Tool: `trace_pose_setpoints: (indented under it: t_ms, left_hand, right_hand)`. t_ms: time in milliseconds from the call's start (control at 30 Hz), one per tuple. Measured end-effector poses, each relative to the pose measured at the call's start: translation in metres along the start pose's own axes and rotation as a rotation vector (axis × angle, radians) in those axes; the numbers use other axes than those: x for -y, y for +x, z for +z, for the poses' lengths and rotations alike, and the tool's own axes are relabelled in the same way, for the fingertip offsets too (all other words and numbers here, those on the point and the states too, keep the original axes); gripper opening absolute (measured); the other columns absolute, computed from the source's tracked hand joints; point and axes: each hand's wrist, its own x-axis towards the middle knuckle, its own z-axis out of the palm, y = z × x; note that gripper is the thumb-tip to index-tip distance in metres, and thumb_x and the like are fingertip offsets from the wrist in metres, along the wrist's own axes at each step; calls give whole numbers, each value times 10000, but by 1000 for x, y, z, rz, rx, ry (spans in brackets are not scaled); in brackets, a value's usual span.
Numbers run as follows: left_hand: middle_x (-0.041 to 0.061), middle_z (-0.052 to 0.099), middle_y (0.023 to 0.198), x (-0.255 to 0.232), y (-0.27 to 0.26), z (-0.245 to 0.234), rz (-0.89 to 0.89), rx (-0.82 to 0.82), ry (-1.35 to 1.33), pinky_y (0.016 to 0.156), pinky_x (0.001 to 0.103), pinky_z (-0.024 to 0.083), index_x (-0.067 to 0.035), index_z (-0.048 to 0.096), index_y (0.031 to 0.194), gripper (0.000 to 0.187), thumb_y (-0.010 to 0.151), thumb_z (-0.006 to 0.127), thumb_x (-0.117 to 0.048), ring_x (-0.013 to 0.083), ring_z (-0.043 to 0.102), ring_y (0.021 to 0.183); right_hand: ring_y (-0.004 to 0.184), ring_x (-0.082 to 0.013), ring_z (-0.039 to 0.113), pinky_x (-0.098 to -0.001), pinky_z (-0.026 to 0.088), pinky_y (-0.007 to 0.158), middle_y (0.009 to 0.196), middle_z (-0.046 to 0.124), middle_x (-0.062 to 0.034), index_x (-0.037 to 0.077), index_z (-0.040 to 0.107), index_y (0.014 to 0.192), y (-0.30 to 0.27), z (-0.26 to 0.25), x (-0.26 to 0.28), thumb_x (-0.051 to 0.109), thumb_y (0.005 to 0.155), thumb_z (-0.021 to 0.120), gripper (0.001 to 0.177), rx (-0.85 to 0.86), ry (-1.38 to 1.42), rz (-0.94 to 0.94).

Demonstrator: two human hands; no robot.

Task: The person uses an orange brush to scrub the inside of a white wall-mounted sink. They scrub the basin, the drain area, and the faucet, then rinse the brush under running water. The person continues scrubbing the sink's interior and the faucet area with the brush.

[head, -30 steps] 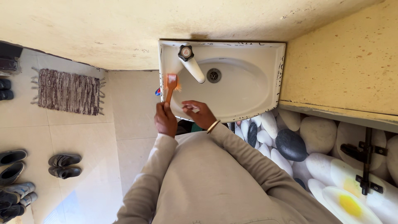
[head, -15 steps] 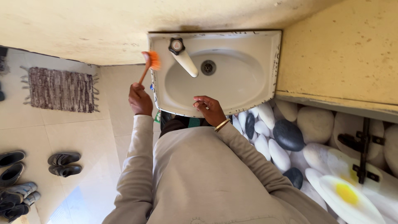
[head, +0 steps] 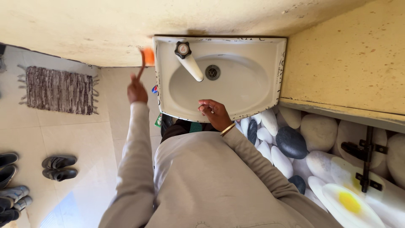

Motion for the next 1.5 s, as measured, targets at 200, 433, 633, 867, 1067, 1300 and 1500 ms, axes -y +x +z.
trace_pose_setpoints:
  t_ms: [200,433,633,867,1067,1300,1500]
  left_hand:
    - [219,526,634,21,-43,-10,92,31,14,621,492,457,-133,771,1188,715,1088,289,-652,327,522,634]
    - [291,690,868,-38,27,-9,35,44,309,802,550,504,34,769,887,875,1036,293,-685,480,660,852]
    - [306,701,884,1,-34,-31,-38,91,269,842,551,512,25,766,942,845,1016,323,-691,485,682,884]
    - [298,678,804,-54,18,-16,32,57,216,790,558,503,35,733,826,843,1037,319,-668,491,662,801]
    - [300,669,817,12,-44,-36,107,74,205,743,582,479,7,757,868,794,1046,311,-625,514,631,808]
    - [290,686,826,9,-62,-37,162,3,195,685,594,457,-1,750,879,735,1056,299,-553,498,648,778]
    - [296,677,824,-21,-10,-16,98,51,192,769,577,506,2,732,837,740,1097,312,-549,502,661,812]
  right_hand:
    - [878,-99,653,-270,558,815,992,722,-50,-43,656,1257,-2,-4,-3,71,1014,610,272,-48,23,59]
    - [853,-107,643,-272,534,813,995,720,-52,-43,643,1278,12,6,22,122,1004,651,320,10,-50,37]
    - [857,-110,645,-288,552,810,996,728,-54,-45,647,1276,18,3,18,132,1005,644,324,-39,6,74]
    - [951,-116,682,-284,570,843,1022,724,-65,-35,650,1275,36,21,27,127,1007,651,312,57,-66,29]
    - [916,-120,671,-290,566,826,1019,721,-64,-25,652,1261,38,16,35,123,1010,651,291,-8,-29,87]
    - [919,-111,676,-284,569,812,1012,724,-54,-18,660,1248,39,10,28,108,1013,627,268,-33,-32,106]
    - [853,-115,645,-278,552,797,982,714,-65,-29,664,1247,37,10,30,102,1016,656,266,18,-95,45]
